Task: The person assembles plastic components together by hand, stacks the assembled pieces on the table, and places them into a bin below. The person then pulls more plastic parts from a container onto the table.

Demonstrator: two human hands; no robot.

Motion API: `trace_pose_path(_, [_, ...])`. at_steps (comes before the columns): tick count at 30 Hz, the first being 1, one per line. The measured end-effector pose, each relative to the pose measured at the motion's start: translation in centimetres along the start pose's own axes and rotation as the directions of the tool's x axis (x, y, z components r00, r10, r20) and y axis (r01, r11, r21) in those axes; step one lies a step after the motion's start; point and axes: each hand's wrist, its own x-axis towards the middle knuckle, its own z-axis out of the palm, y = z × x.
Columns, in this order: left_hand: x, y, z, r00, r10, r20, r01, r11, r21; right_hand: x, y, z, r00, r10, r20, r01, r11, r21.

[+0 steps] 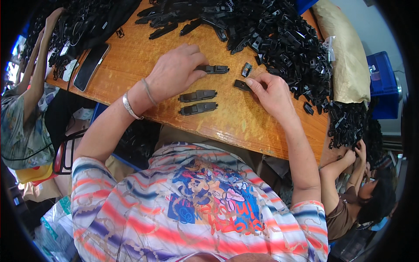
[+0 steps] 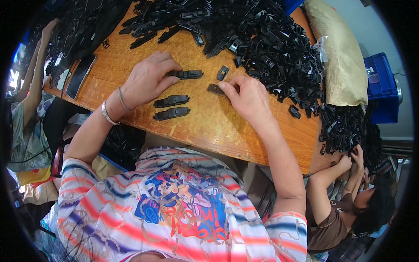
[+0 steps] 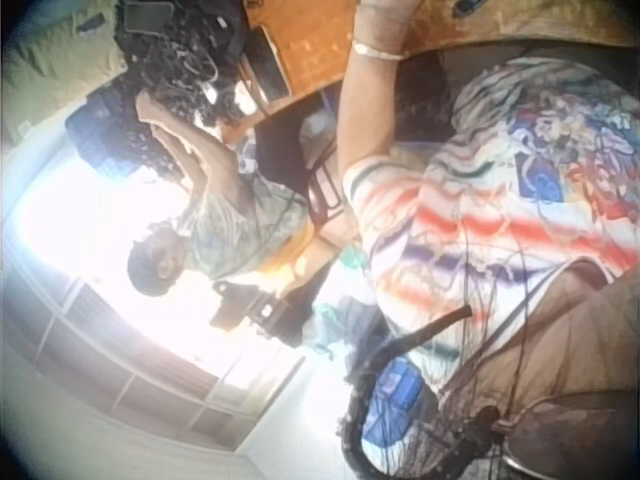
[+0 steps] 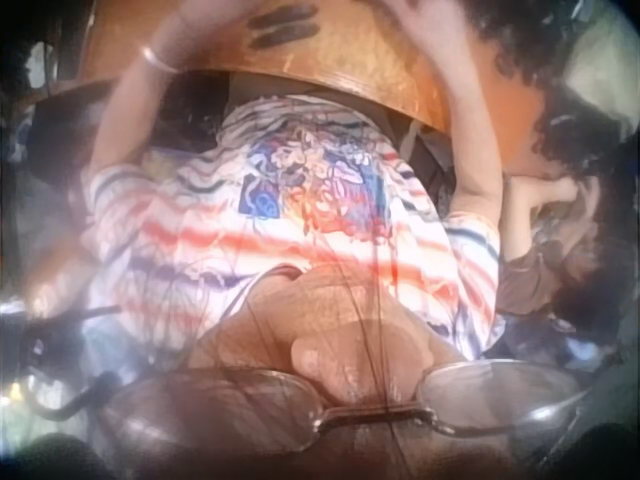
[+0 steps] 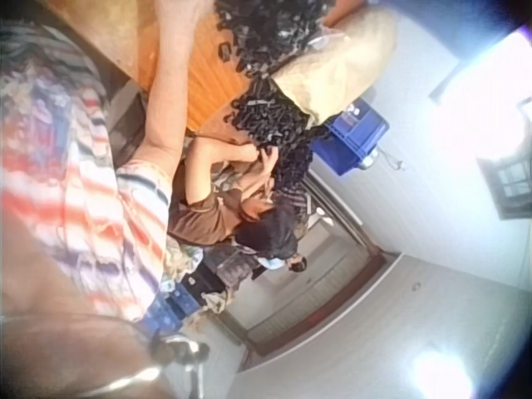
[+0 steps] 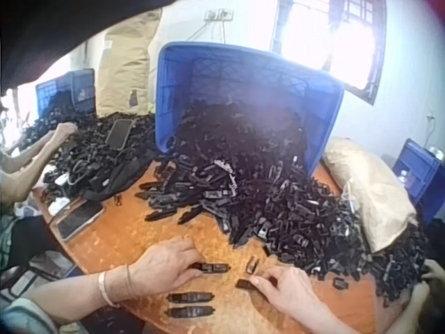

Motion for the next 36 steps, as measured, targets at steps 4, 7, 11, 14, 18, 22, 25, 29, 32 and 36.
trace_pose_path(4, [-0.4, -0.2, 0.0, 0.999, 0.011, -0.038, -0.012, 1.000, -0.020, -1.4, -1.6, 0.1, 0.949, -0.179, -0.259, 0.154, 0.982, -0.112])
trace_pose_path(7, [-0.5, -0.1, 0.0, 0.999, -0.003, -0.032, 0.003, 1.000, -0.016, -1.8, -1.8, 0.8, 0.930, -0.292, -0.222, 0.277, 0.956, -0.097])
trace_pose_path(11, [-0.3, -0.3, 0.3, 0.999, -0.005, -0.033, 0.005, 1.000, -0.002, -1.3, -1.5, 1.5, 0.944, -0.306, -0.125, 0.294, 0.950, -0.109])
trace_pose_path(14, [-0.4, -0.5, 0.4, 0.999, 0.013, -0.043, -0.013, 1.000, -0.004, -0.6, -3.0, 1.6, 0.930, -0.312, -0.194, 0.321, 0.947, 0.015])
trace_pose_path(18, [-0.3, -0.6, 0.4, 0.999, 0.018, -0.030, -0.019, 0.999, -0.028, 1.3, -3.8, 2.8, 0.859, -0.423, -0.290, 0.432, 0.901, -0.033])
trace_pose_path(22, [-0.3, -0.9, 0.4, 0.999, 0.032, -0.031, -0.033, 0.998, -0.051, 2.5, -2.8, 3.3, 0.873, -0.417, -0.253, 0.426, 0.905, -0.019])
trace_pose_path(25, [-0.1, -0.7, 0.7, 0.997, 0.051, -0.055, -0.055, 0.996, -0.076, 3.4, -2.8, 3.2, 0.902, -0.392, -0.184, 0.400, 0.916, 0.009])
trace_pose_path(29, [0.7, -0.9, 1.4, 0.997, 0.065, -0.041, -0.069, 0.991, -0.111, 4.1, -4.1, 3.3, 0.859, -0.502, -0.097, 0.502, 0.864, -0.022])
trace_pose_path(32, [1.0, -1.1, 0.5, 0.997, 0.082, -0.014, -0.083, 0.988, -0.130, 2.9, -3.9, 2.6, 0.881, -0.472, -0.041, 0.470, 0.881, -0.045])
trace_pose_path(36, [2.7, -2.4, -0.6, 0.986, 0.090, 0.139, -0.051, 0.964, -0.259, 1.2, -3.4, 0.4, 0.902, -0.422, 0.087, 0.413, 0.904, 0.108])
